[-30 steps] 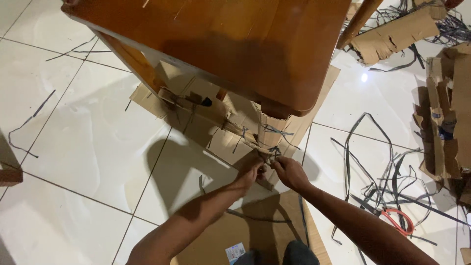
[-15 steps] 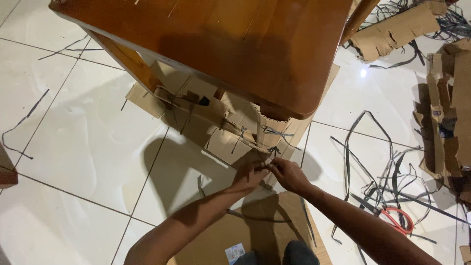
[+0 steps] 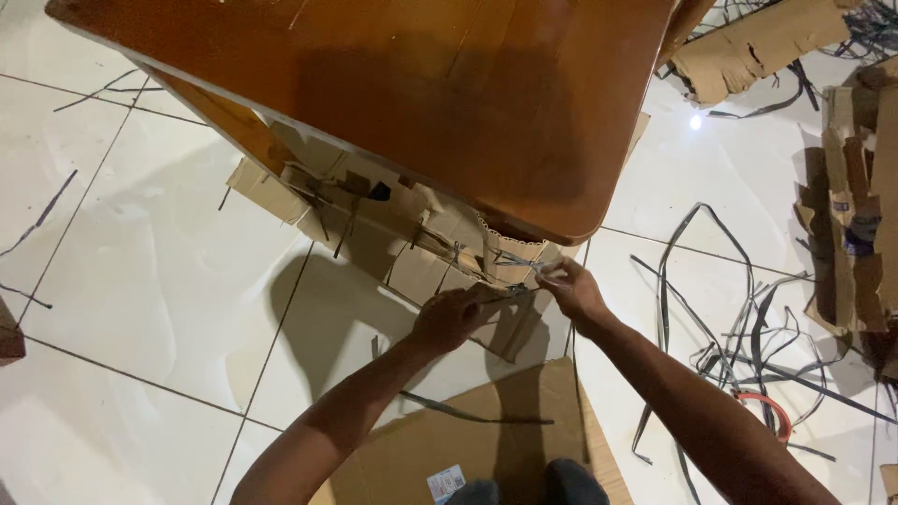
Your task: Wrapping a wooden chair leg with cardboard and securing it with plastic ties
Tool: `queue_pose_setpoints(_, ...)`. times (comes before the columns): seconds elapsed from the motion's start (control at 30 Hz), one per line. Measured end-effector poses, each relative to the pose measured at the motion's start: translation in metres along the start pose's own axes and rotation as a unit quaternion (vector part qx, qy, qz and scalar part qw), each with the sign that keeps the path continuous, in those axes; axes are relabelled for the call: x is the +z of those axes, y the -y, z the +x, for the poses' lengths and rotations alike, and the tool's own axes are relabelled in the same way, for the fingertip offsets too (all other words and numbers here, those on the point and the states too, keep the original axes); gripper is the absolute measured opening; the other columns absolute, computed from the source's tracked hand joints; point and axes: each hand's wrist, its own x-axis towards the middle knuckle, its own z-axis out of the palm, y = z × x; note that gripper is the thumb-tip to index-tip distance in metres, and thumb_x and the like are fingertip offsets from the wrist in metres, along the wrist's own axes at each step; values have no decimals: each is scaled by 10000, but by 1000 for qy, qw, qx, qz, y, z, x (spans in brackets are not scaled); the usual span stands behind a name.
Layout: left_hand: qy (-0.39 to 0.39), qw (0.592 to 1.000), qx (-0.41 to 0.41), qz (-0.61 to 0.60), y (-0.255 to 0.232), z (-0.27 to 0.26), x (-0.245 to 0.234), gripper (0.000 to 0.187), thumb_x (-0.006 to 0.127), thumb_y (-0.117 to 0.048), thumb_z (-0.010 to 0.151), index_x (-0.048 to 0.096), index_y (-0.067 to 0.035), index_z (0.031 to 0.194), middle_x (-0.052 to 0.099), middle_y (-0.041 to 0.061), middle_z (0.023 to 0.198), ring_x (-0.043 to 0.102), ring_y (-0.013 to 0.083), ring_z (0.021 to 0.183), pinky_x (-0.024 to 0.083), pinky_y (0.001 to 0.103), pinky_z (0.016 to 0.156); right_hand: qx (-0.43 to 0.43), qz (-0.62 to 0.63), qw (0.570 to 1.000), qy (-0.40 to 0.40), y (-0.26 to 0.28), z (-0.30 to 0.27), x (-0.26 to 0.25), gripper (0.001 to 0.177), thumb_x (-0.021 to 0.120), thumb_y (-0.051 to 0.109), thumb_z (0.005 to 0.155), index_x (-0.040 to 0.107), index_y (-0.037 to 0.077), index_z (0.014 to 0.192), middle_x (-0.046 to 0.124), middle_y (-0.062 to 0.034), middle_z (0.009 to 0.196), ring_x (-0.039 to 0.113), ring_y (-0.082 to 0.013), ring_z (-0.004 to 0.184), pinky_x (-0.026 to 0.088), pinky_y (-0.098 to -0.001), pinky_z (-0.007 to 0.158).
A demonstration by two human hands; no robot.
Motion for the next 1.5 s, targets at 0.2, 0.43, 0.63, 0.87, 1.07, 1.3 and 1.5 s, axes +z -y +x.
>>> queue_pose_setpoints(0.2,41,998,37,3,-52,-19,-55,224,505,-407,978,640,-253,1071,712,62,967,729,299,980,582,468,843,-29,-46,998,14,-4,24,0,376,771,322,850,735,142,1178,760,-119,906,703,-272,847,514,-403,781)
queue_pose_setpoints(0.43,-71,920,345,-171,-69,-9,-16,230,508,-156,1034,581,61,1044,642,297,1105,593,513,1009,502,554,967,-79,-251,964,38,28,12,-7,394,701,374,896,769,119,1190,744,-206,917,701,-421,956,519,-514,909)
queue_pose_setpoints(0.63,-33,884,408,-226,-32,13,51,255,425,-158,1090,530,21,942,497,172,900,545,439,897,471,474,936,-180,-332,926,29,-2,39,-7,254,697,256,896,781,81,1059,773,-210,942,729,-476,926,585,-572,846)
queue_pose_setpoints(0.87,-37,858,503,94,-38,28,-20,227,573,-259,979,487,-122,820,421,65,777,518,294,694,475,435,695,-158,-330,929,56,31,-55,-11,301,629,267,931,778,6,923,759,-264,797,725,-499,840,554,-635,746)
queue_pose_setpoints(1.07,83,863,496,50,-43,34,-35,278,414,-160,1033,465,-55,781,410,106,759,509,378,666,441,470,591,-176,-295,932,117,3,-69,-7,174,572,220,1006,695,110,1059,758,-236,801,753,-447,722,617,-512,647)
queue_pose_setpoints(1.3,121,823,516,203,20,48,35,341,815,-240,737,535,-70,832,509,73,791,616,315,765,554,439,699,-163,-294,934,121,12,-77,-8,154,586,260,984,674,153,1052,752,-210,800,744,-442,781,576,-514,626)
queue_pose_setpoints(1.5,43,836,490,242,-66,14,-55,226,674,-90,869,451,-85,829,483,49,749,585,270,675,481,375,669,-260,-444,842,161,20,-43,-35,158,563,160,976,635,100,1104,730,-248,743,750,-448,691,610,-573,637)
